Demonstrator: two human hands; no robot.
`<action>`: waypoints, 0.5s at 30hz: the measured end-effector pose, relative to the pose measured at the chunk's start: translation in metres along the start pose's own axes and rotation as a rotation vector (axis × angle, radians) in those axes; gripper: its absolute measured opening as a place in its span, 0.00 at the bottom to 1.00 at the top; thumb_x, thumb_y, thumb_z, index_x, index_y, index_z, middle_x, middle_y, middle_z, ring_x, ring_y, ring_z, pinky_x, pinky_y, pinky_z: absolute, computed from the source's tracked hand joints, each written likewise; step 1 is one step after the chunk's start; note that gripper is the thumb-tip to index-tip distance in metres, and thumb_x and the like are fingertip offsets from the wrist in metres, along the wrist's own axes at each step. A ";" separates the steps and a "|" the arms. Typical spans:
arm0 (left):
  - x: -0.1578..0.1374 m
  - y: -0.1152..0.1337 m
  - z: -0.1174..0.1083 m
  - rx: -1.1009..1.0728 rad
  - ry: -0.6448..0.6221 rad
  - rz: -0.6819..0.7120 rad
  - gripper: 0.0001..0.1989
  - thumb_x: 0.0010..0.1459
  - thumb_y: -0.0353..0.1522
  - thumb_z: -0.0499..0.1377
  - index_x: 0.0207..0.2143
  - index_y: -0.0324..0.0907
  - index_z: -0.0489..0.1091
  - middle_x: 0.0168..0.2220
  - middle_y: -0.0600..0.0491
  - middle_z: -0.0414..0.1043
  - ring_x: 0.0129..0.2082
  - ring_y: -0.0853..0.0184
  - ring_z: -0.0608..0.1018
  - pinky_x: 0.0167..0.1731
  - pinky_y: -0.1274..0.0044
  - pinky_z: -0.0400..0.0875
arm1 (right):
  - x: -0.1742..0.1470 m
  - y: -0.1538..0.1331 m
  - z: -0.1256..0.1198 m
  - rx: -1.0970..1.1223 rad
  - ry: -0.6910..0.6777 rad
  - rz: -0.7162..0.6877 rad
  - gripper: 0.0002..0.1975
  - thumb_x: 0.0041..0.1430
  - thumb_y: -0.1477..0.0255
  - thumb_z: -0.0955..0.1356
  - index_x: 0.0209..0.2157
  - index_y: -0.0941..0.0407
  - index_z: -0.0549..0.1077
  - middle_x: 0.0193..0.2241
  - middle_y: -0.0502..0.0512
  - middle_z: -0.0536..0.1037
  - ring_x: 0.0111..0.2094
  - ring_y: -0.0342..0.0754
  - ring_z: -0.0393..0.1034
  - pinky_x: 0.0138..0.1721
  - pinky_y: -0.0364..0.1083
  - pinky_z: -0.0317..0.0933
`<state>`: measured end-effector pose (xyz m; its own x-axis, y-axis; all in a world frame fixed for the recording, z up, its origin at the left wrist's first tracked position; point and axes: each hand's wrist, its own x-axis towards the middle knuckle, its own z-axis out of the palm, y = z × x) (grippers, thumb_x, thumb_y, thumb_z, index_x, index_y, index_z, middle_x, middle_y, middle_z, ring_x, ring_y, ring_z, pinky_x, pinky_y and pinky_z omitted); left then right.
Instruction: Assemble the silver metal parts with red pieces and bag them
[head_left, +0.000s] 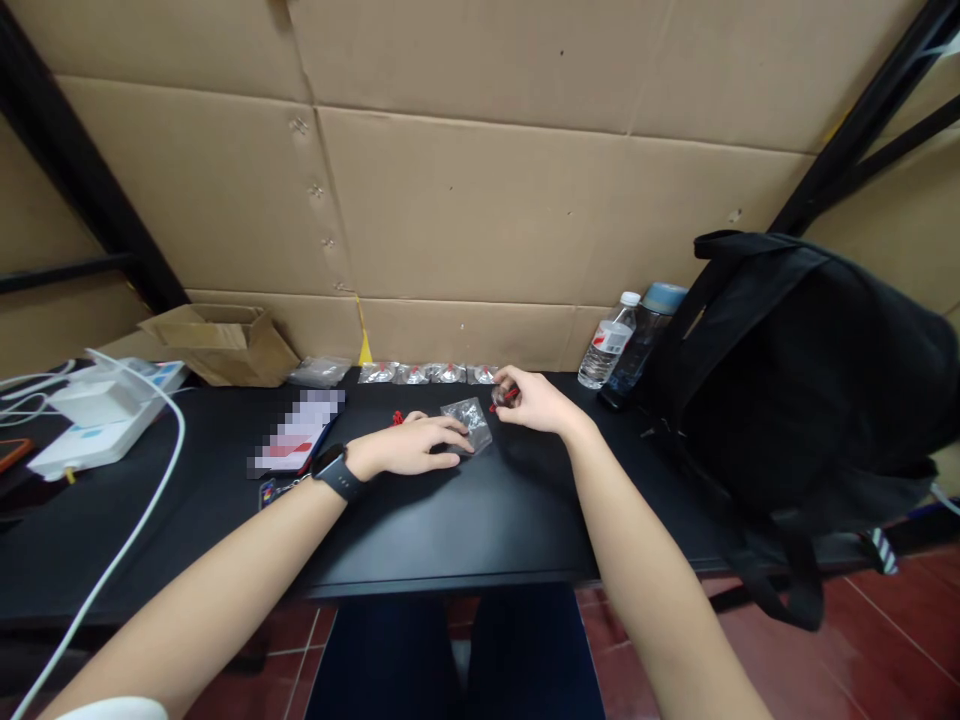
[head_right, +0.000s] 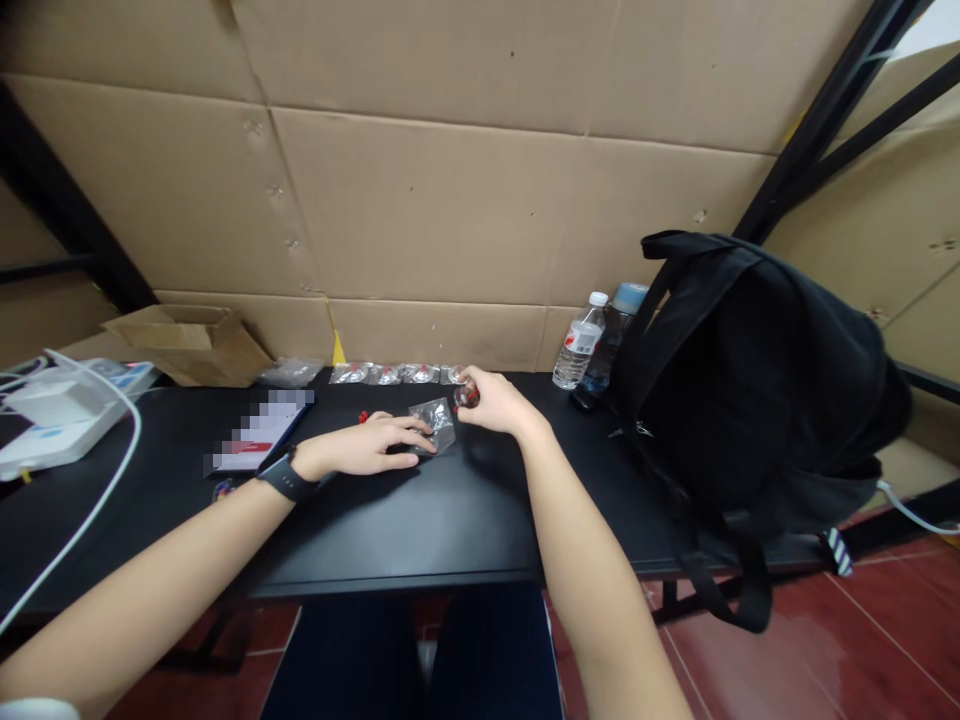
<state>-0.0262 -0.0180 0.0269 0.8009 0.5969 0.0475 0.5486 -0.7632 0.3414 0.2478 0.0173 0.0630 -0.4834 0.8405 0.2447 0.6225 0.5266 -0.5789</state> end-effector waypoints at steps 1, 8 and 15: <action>-0.001 0.000 0.001 0.008 -0.017 -0.010 0.17 0.69 0.42 0.53 0.57 0.58 0.71 0.66 0.53 0.64 0.65 0.56 0.66 0.62 0.64 0.56 | -0.002 0.001 -0.004 -0.025 -0.092 0.013 0.27 0.45 0.72 0.75 0.50 0.55 0.72 0.35 0.50 0.81 0.29 0.44 0.72 0.35 0.42 0.65; 0.002 0.007 0.007 0.069 -0.082 -0.087 0.22 0.69 0.45 0.53 0.63 0.64 0.64 0.72 0.52 0.53 0.71 0.48 0.55 0.63 0.51 0.52 | -0.008 -0.013 -0.009 -0.121 -0.273 -0.037 0.16 0.45 0.71 0.75 0.39 0.56 0.77 0.33 0.50 0.81 0.32 0.45 0.74 0.35 0.41 0.63; 0.007 0.015 0.015 0.131 -0.050 -0.164 0.22 0.69 0.48 0.51 0.64 0.69 0.62 0.73 0.53 0.47 0.71 0.42 0.50 0.62 0.47 0.50 | -0.005 -0.025 0.001 -0.237 -0.283 -0.018 0.15 0.47 0.67 0.75 0.39 0.55 0.79 0.30 0.50 0.81 0.30 0.45 0.73 0.34 0.41 0.62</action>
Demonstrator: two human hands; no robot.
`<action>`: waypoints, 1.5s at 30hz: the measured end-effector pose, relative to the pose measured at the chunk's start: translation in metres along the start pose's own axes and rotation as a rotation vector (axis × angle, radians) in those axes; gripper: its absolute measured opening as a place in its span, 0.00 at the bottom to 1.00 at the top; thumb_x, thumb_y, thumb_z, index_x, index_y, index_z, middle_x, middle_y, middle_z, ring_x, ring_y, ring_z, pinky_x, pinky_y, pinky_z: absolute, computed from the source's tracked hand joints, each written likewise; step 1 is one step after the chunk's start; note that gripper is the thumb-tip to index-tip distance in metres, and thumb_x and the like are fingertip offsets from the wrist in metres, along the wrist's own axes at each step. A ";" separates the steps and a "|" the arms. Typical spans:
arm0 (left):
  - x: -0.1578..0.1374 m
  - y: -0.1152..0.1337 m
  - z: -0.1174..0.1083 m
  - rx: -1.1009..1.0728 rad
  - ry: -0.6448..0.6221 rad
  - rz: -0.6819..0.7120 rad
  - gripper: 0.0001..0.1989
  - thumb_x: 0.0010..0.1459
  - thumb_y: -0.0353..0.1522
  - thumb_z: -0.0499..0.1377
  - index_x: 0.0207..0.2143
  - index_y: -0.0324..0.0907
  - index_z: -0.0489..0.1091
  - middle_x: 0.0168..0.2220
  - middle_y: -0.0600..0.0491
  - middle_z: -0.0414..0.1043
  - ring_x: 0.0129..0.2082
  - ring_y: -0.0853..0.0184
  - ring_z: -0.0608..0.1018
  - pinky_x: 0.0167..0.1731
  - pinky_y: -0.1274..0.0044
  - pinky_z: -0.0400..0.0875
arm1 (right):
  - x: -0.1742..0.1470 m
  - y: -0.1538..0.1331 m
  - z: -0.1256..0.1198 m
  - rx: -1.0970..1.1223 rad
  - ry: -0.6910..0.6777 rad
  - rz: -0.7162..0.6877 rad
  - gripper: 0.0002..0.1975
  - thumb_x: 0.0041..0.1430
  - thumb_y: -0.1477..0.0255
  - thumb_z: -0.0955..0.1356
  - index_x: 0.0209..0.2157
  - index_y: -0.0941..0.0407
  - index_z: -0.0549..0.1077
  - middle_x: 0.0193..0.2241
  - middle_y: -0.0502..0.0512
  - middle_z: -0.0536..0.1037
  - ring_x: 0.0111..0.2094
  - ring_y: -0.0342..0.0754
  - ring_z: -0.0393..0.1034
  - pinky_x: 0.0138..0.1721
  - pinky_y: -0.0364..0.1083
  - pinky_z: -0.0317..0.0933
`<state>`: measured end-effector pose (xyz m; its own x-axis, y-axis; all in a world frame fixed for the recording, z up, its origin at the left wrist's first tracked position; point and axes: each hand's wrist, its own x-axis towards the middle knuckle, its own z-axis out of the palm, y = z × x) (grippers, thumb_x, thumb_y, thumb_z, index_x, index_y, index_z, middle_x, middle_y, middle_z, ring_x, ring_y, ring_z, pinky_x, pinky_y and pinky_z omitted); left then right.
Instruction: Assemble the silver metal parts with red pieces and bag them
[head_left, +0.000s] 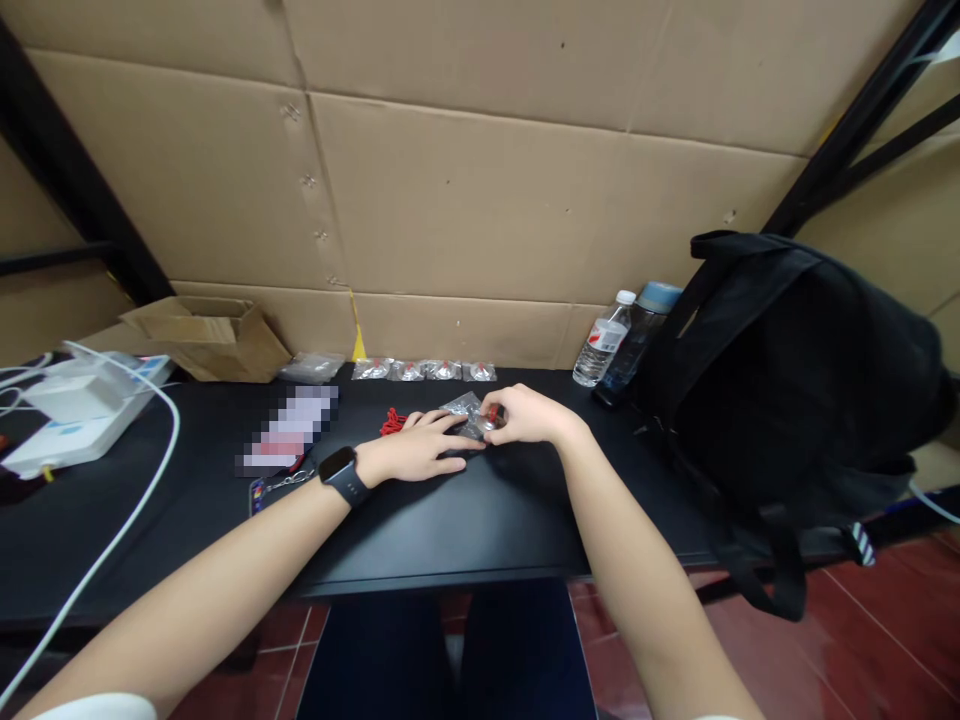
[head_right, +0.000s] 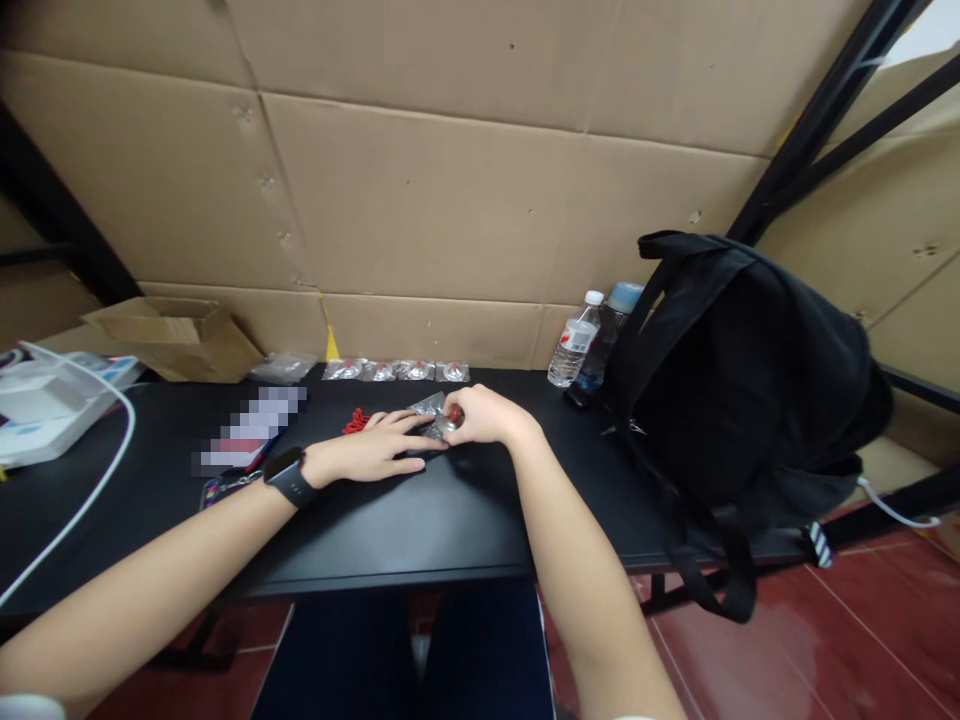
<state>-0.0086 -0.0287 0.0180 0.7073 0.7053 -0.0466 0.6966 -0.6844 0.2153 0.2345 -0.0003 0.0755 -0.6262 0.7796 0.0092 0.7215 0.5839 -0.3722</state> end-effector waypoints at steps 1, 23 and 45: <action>0.000 0.000 0.000 0.009 -0.010 0.003 0.23 0.69 0.49 0.51 0.65 0.70 0.60 0.74 0.53 0.46 0.71 0.42 0.50 0.62 0.47 0.51 | 0.000 0.001 0.001 -0.025 -0.052 0.032 0.15 0.45 0.66 0.75 0.37 0.55 0.79 0.30 0.51 0.81 0.30 0.46 0.74 0.33 0.41 0.62; -0.001 -0.006 0.003 0.008 -0.018 0.030 0.25 0.67 0.51 0.52 0.66 0.70 0.58 0.74 0.53 0.45 0.72 0.41 0.49 0.62 0.46 0.49 | 0.012 0.007 0.018 0.061 -0.027 -0.019 0.11 0.45 0.77 0.77 0.33 0.57 0.79 0.28 0.48 0.78 0.28 0.42 0.71 0.30 0.39 0.59; -0.002 -0.010 0.002 -0.041 -0.013 0.004 0.26 0.66 0.49 0.56 0.65 0.69 0.60 0.75 0.52 0.41 0.72 0.41 0.49 0.63 0.44 0.47 | 0.019 0.005 0.033 -0.133 0.164 0.167 0.12 0.51 0.67 0.74 0.39 0.50 0.74 0.40 0.50 0.80 0.37 0.47 0.73 0.29 0.42 0.50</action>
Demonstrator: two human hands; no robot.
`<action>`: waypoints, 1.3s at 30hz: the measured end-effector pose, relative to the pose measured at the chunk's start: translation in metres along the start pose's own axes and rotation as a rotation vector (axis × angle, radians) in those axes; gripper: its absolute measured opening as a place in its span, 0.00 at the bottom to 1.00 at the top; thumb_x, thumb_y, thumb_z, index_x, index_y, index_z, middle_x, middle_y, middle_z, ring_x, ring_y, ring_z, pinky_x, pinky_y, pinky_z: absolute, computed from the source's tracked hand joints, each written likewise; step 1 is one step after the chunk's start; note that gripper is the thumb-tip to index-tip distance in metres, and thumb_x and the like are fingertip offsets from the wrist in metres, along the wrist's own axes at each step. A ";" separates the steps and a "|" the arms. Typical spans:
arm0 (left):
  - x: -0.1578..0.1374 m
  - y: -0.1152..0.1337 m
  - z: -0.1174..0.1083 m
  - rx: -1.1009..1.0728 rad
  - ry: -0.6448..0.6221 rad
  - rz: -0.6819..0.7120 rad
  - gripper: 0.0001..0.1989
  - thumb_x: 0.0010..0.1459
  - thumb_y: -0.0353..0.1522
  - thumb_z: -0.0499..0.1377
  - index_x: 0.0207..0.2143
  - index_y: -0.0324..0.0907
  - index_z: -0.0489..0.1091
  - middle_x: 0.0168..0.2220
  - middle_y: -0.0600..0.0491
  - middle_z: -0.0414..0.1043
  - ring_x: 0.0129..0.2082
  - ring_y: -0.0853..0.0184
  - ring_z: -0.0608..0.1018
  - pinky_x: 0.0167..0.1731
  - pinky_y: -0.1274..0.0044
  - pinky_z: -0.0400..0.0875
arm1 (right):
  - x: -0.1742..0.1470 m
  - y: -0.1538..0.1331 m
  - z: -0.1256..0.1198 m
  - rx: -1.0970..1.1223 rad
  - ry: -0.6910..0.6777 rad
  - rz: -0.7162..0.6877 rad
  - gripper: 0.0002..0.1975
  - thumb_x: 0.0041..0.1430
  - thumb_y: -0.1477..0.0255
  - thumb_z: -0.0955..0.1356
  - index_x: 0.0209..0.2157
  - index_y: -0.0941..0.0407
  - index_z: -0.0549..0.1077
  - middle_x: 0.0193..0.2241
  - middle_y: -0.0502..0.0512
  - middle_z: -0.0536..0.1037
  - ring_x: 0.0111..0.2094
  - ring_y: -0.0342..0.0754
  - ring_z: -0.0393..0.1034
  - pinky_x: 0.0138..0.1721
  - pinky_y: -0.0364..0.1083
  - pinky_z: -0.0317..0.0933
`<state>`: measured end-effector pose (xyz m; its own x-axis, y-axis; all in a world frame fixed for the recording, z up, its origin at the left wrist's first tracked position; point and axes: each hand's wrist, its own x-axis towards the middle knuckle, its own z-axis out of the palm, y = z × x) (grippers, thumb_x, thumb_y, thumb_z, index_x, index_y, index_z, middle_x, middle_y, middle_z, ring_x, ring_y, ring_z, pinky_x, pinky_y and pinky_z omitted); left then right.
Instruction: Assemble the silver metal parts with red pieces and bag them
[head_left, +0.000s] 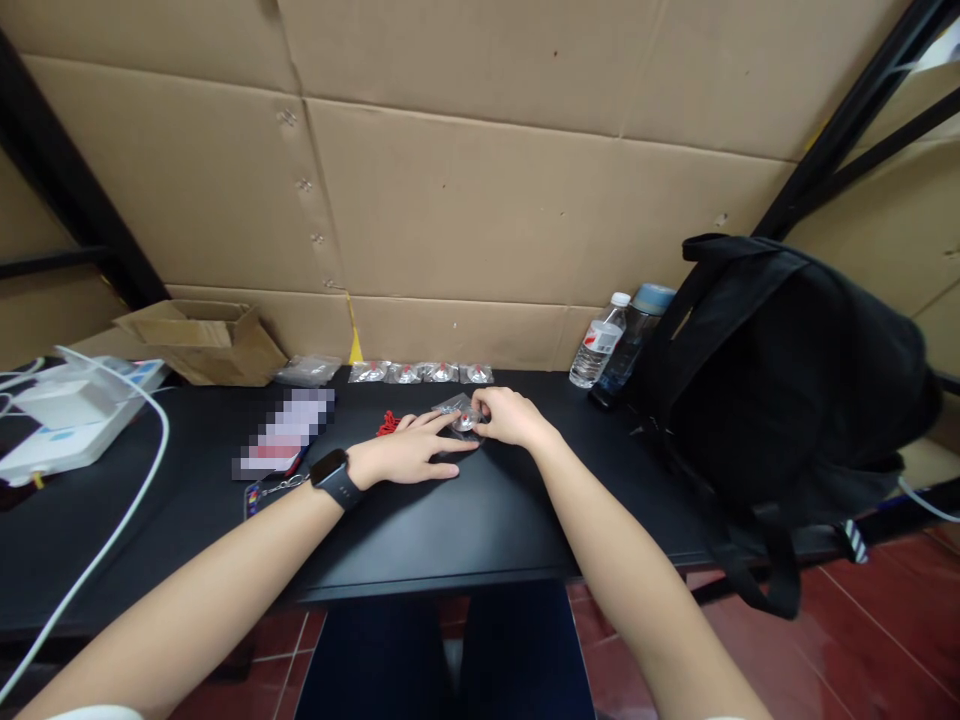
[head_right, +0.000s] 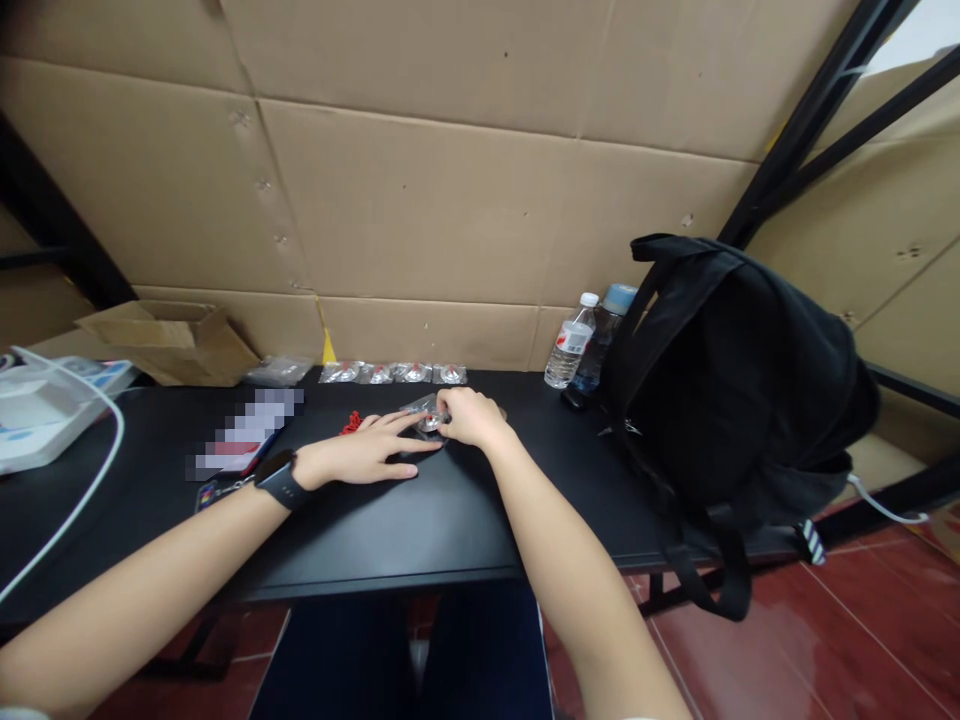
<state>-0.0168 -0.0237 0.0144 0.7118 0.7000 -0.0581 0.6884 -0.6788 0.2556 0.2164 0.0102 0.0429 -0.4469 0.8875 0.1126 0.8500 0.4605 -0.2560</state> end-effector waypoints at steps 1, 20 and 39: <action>0.000 0.000 0.000 -0.008 0.004 0.004 0.26 0.66 0.49 0.56 0.65 0.68 0.61 0.75 0.52 0.41 0.72 0.41 0.50 0.63 0.44 0.47 | 0.000 0.000 0.001 0.008 -0.011 -0.005 0.13 0.51 0.67 0.75 0.39 0.50 0.74 0.40 0.50 0.80 0.37 0.47 0.73 0.29 0.42 0.51; 0.000 0.006 -0.004 0.007 0.031 0.030 0.23 0.65 0.47 0.58 0.62 0.67 0.66 0.75 0.56 0.38 0.72 0.45 0.48 0.64 0.48 0.47 | 0.013 -0.011 0.018 -0.091 0.148 0.203 0.15 0.58 0.58 0.73 0.41 0.51 0.73 0.48 0.57 0.78 0.44 0.57 0.76 0.39 0.48 0.63; 0.015 -0.001 0.001 0.009 0.546 -0.125 0.05 0.65 0.33 0.55 0.41 0.46 0.70 0.47 0.51 0.74 0.52 0.57 0.72 0.51 0.66 0.58 | 0.014 0.034 0.007 0.306 0.022 -0.335 0.03 0.54 0.75 0.74 0.33 0.57 0.79 0.34 0.51 0.75 0.29 0.41 0.68 0.36 0.41 0.60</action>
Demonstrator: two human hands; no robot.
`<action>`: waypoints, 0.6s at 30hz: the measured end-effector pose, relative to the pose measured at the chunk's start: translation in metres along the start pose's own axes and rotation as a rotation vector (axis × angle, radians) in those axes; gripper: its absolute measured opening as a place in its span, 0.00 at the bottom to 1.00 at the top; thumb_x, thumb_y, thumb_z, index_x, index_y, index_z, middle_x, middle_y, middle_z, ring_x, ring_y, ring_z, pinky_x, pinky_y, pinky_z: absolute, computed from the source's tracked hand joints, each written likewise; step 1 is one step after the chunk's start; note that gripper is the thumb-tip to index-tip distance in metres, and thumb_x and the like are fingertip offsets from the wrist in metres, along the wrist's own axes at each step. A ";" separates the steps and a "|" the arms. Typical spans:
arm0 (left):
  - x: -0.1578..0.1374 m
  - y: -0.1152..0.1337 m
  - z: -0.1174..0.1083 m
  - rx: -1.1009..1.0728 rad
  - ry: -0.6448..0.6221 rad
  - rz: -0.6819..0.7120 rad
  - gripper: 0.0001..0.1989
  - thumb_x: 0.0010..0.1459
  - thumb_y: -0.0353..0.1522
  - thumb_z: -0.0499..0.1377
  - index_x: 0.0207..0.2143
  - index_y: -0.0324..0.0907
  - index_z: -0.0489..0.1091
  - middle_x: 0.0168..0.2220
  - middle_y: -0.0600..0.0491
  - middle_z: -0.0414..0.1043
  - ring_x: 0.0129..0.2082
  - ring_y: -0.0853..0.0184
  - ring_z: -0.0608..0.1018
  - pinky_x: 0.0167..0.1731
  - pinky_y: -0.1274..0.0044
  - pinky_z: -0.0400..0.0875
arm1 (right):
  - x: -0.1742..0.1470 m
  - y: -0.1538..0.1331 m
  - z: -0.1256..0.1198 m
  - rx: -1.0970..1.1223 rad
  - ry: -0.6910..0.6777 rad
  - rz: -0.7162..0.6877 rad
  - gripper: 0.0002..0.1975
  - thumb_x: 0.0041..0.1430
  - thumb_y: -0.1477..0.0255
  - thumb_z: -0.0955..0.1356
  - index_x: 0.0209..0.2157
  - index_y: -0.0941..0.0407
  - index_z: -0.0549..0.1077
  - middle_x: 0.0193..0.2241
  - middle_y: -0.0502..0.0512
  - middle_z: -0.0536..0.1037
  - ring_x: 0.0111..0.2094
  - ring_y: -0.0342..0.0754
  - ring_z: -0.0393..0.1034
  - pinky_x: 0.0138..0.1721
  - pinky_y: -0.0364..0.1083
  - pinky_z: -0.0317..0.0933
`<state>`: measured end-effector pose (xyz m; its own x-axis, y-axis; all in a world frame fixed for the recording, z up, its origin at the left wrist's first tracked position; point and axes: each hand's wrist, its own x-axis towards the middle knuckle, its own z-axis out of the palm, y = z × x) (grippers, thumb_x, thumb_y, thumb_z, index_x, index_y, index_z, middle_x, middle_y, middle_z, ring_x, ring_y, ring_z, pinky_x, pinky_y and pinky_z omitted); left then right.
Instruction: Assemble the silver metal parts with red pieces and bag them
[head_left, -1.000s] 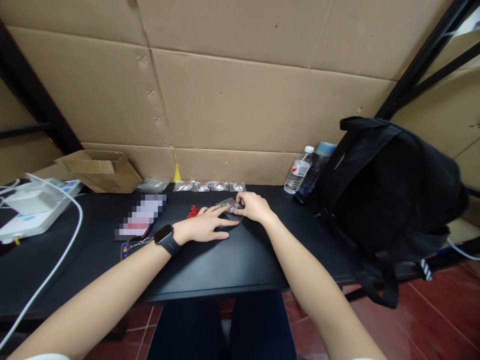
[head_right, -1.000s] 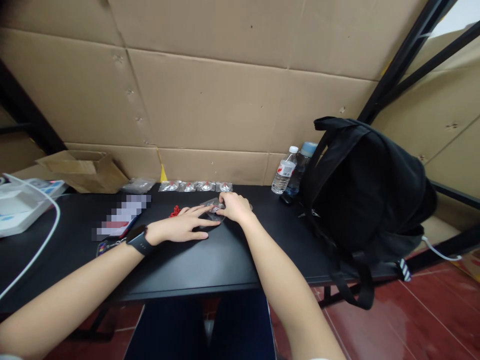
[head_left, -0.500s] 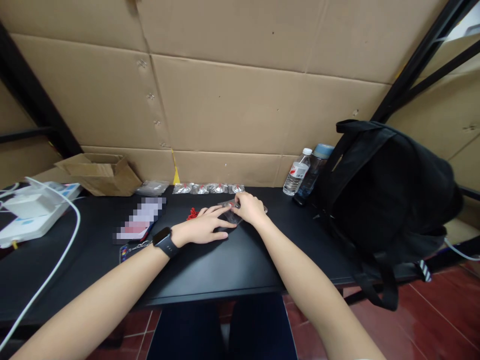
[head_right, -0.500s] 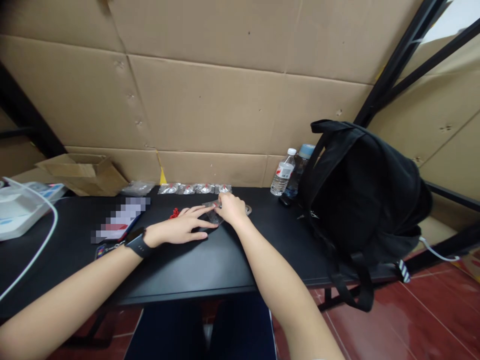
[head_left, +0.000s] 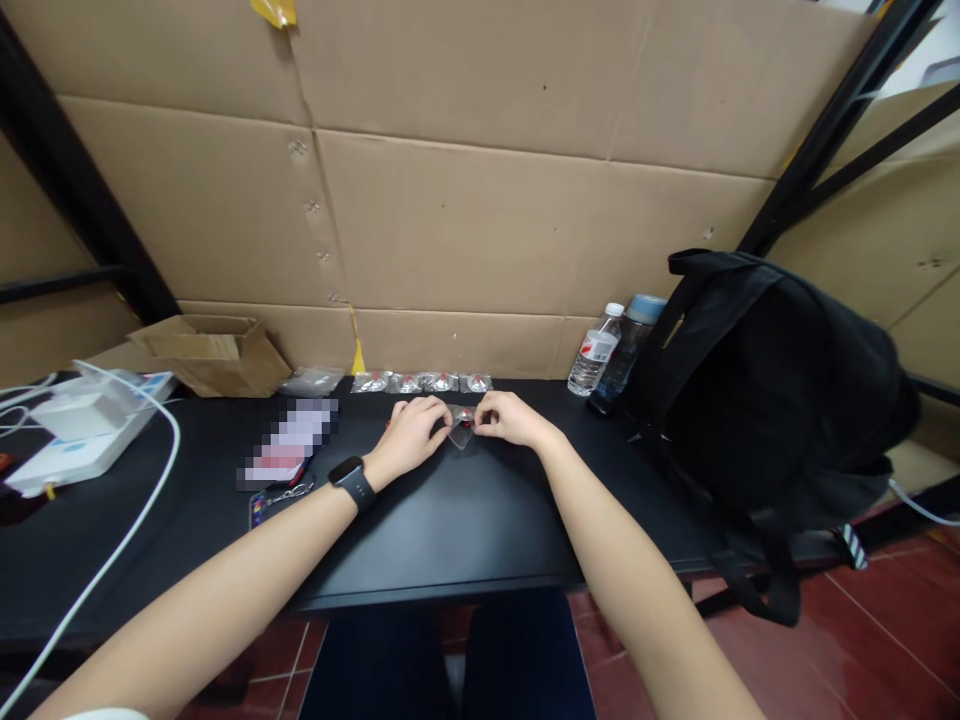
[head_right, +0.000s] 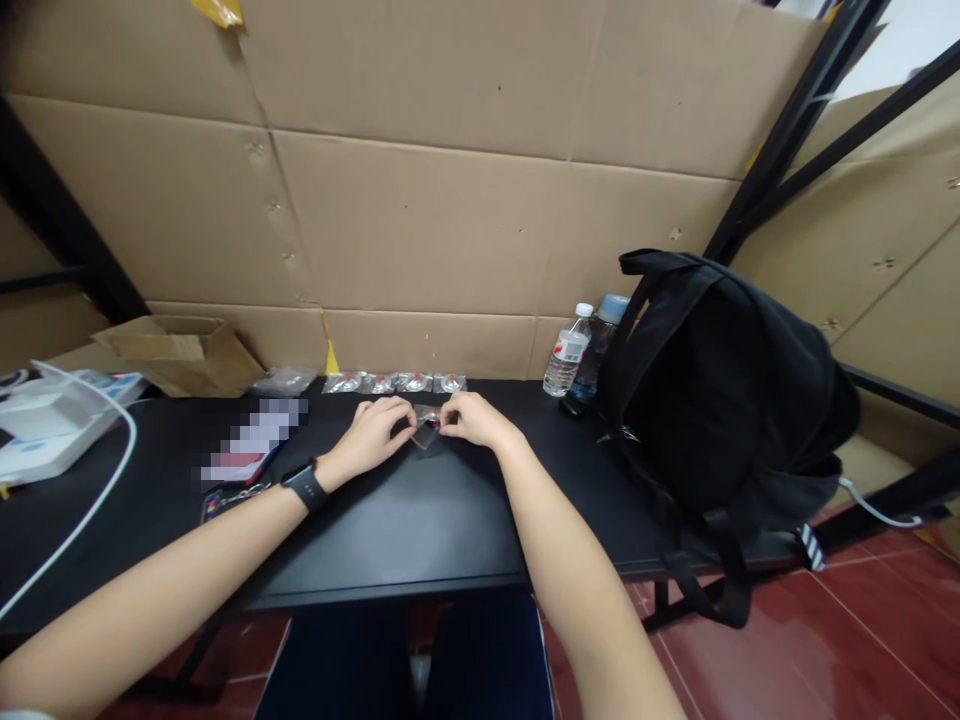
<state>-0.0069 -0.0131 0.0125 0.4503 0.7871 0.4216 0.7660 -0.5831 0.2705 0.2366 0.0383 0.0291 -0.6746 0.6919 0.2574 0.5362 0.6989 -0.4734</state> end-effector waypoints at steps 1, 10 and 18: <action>0.000 0.000 -0.001 -0.013 0.008 0.000 0.05 0.65 0.34 0.55 0.40 0.46 0.70 0.46 0.51 0.75 0.52 0.58 0.73 0.50 0.66 0.57 | 0.000 0.001 0.000 0.019 0.006 -0.013 0.01 0.55 0.74 0.74 0.32 0.57 0.80 0.33 0.51 0.75 0.29 0.41 0.68 0.36 0.41 0.60; 0.004 -0.003 -0.007 -0.248 0.079 -0.212 0.08 0.62 0.39 0.58 0.36 0.46 0.73 0.39 0.58 0.80 0.32 0.67 0.78 0.42 0.73 0.63 | 0.000 0.016 -0.004 0.164 0.130 0.118 0.04 0.58 0.72 0.71 0.31 0.57 0.79 0.31 0.51 0.78 0.31 0.45 0.70 0.37 0.42 0.61; 0.002 0.004 0.002 -0.208 0.091 -0.294 0.12 0.58 0.34 0.57 0.45 0.47 0.63 0.34 0.60 0.81 0.33 0.65 0.79 0.46 0.70 0.57 | 0.012 0.020 0.025 -0.048 0.213 0.261 0.10 0.62 0.69 0.69 0.27 0.57 0.76 0.31 0.53 0.76 0.33 0.45 0.70 0.37 0.43 0.59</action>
<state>-0.0022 -0.0136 0.0130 0.1750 0.9114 0.3724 0.7427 -0.3705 0.5578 0.2265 0.0555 0.0016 -0.3933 0.8672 0.3055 0.7033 0.4978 -0.5075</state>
